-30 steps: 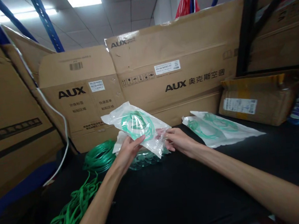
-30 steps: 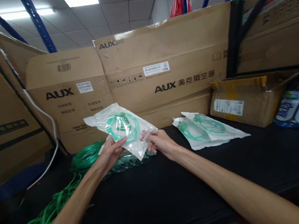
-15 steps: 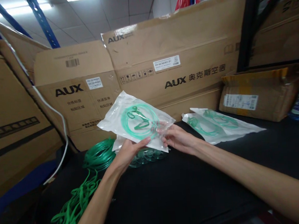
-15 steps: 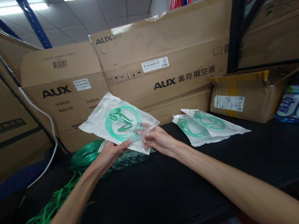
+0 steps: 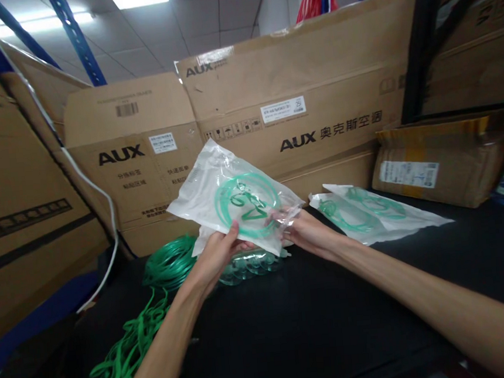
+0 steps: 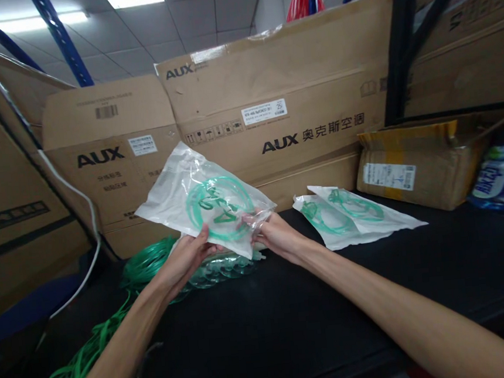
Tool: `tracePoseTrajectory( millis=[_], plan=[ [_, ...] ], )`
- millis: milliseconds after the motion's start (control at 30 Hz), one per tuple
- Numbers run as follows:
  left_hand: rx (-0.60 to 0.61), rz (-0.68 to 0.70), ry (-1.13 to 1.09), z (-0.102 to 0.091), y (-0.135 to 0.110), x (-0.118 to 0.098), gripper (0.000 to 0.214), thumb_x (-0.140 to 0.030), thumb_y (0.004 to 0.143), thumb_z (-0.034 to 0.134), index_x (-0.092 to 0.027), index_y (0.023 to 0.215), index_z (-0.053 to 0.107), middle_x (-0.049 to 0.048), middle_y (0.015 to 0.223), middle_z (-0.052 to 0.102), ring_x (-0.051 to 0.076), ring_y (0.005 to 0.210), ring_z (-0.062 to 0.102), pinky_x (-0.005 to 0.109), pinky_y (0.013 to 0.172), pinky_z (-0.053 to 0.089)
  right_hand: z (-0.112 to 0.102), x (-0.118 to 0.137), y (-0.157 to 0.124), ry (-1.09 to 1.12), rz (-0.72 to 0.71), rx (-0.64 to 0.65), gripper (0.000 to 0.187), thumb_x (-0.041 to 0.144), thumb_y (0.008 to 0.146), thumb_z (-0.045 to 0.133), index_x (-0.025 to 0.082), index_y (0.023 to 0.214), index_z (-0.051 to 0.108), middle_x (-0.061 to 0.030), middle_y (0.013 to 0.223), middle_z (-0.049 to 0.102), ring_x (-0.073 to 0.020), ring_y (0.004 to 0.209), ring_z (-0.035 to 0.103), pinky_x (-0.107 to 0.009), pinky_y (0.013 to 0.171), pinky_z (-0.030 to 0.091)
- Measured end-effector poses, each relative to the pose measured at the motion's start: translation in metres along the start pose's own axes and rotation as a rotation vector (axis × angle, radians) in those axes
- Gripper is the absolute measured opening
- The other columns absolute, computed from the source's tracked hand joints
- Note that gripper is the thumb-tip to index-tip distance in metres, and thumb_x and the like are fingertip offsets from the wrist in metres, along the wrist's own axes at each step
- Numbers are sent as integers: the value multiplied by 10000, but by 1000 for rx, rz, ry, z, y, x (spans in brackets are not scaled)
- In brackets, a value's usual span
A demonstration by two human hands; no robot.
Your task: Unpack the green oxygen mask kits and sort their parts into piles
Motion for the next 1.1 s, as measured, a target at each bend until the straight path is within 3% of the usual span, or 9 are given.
tracePoseTrajectory(
  millis=[167, 333, 467, 733, 867, 967, 1100],
  plan=[
    [-117, 3, -120, -9, 3, -1, 301, -360, 990, 581, -95, 1001, 723, 126, 1000, 776, 184, 837, 733, 328, 931, 574, -12, -2, 3, -69, -2, -67, 249, 360, 810, 797, 153, 819, 659, -19, 747, 653, -97, 577, 543, -209, 518, 467],
    [-314, 13, -192, -22, 4, -2, 237, -193, 1013, 508, -67, 930, 692, 103, 869, 754, 143, 718, 734, 309, 949, 579, -13, 1, 2, -93, 32, -80, 245, 338, 805, 793, 136, 828, 657, -19, 770, 651, -76, 524, 542, -191, 458, 428],
    [-454, 27, -232, -31, 5, -1, 236, -170, 1018, 486, -67, 889, 655, 82, 768, 713, 135, 705, 741, 282, 957, 574, -12, 8, 1, -87, 37, -95, 260, 346, 797, 793, 138, 797, 638, -1, 739, 634, -68, 462, 526, -191, 419, 398],
    [-605, 28, -257, -45, 6, -2, 186, -161, 1035, 439, -77, 1006, 602, 77, 794, 706, 135, 734, 764, 228, 878, 604, -20, 16, 0, -39, 9, -216, 199, 274, 844, 704, 145, 754, 582, -3, 695, 619, -67, 377, 461, -205, 358, 319],
    [-583, 20, -236, -47, 5, -1, 190, -151, 1034, 430, -73, 1020, 602, 116, 898, 735, 148, 812, 779, 219, 911, 590, -33, 26, 2, 34, -136, -370, 200, 274, 906, 603, 191, 757, 497, 29, 653, 575, -73, 388, 442, -208, 383, 345],
    [-498, -25, -196, -40, 4, 1, 184, -154, 1017, 477, -60, 981, 632, 164, 992, 757, 177, 879, 781, 242, 958, 573, -46, 35, 2, 80, -248, -491, 213, 279, 948, 540, 215, 772, 439, 43, 652, 548, -88, 440, 490, -210, 429, 399],
    [-368, -104, -94, -28, 3, 1, 244, -237, 1000, 557, -58, 915, 698, 192, 1100, 765, 187, 907, 775, 234, 955, 569, -51, 39, 3, 103, -294, -545, 191, 266, 961, 518, 222, 797, 431, 41, 670, 545, -94, 453, 497, -218, 442, 412]
  ],
)
Point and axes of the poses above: each hand's wrist, its own y-axis towards the middle knuckle, its own z-axis out of the palm, x = y × z, the point moved 4 cm from there along y, towards the middle knuckle
